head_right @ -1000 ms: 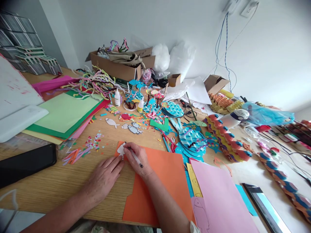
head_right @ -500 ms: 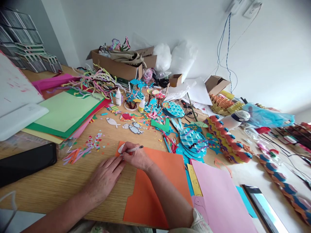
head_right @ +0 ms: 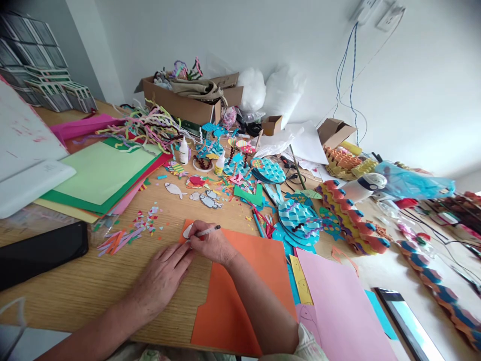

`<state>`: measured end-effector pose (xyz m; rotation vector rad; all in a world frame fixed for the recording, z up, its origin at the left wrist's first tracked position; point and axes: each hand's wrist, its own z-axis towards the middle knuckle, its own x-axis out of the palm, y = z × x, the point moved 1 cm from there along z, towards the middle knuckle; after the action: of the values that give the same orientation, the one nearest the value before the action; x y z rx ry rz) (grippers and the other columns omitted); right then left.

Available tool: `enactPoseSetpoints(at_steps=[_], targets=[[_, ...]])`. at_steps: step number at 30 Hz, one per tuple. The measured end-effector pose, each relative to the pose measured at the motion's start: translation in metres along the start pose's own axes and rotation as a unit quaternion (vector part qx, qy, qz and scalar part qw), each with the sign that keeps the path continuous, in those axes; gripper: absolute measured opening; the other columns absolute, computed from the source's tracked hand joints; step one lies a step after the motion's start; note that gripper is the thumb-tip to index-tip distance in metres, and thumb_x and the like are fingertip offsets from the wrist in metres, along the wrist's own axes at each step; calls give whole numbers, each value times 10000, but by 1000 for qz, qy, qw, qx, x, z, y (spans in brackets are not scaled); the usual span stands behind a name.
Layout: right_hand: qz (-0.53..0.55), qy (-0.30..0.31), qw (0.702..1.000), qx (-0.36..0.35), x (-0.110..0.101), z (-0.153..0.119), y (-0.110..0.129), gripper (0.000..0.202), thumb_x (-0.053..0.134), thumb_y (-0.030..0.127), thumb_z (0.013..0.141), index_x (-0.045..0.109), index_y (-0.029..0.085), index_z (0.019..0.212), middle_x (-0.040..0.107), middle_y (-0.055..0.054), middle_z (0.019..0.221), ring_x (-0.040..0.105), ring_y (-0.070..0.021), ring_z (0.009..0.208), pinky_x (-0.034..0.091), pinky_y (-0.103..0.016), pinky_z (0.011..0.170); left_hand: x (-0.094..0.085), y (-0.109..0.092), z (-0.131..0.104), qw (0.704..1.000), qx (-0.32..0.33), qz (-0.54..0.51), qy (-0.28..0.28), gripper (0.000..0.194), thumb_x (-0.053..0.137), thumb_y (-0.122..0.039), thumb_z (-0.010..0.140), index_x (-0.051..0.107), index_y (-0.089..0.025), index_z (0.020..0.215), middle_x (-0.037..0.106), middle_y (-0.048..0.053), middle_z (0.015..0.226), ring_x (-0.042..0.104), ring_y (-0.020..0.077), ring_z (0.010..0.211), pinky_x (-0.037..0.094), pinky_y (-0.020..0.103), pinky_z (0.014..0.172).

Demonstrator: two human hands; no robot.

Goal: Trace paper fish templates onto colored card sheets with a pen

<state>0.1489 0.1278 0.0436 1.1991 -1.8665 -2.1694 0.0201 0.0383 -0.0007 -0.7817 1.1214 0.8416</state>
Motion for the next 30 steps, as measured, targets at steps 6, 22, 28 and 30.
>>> enactPoseSetpoints(at_steps=[6,22,28,30], targets=[[-7,-11,1000,3,3,1,1,190,470,23,650,576,175,692,576,43,624,494,-74,540,389,-167,524,2,0,0,1000,-3,-8,4,360,415,-114,855,524,-137,1197,578,111,1180,494,243,1090,383,411,932],[-1,-48,999,0,15,3,-7,134,477,66,704,542,183,714,596,28,659,517,-90,565,407,-190,551,3,0,-1,1000,-2,-3,0,390,412,-119,851,501,-147,1230,566,100,1187,480,255,1076,383,420,914],[-21,-92,995,16,19,4,-9,94,489,106,705,526,191,690,584,35,626,495,-91,549,387,-190,537,2,0,-1,1000,-4,-8,1,412,435,-108,842,487,-143,1249,559,92,1204,472,249,1079,378,408,930],[-16,-106,994,28,20,5,-10,77,494,122,695,515,195,688,579,36,619,487,-94,547,379,-191,526,3,0,-1,1000,-2,-7,1,423,436,-107,840,477,-144,1260,553,94,1212,469,247,1082,378,406,932]])
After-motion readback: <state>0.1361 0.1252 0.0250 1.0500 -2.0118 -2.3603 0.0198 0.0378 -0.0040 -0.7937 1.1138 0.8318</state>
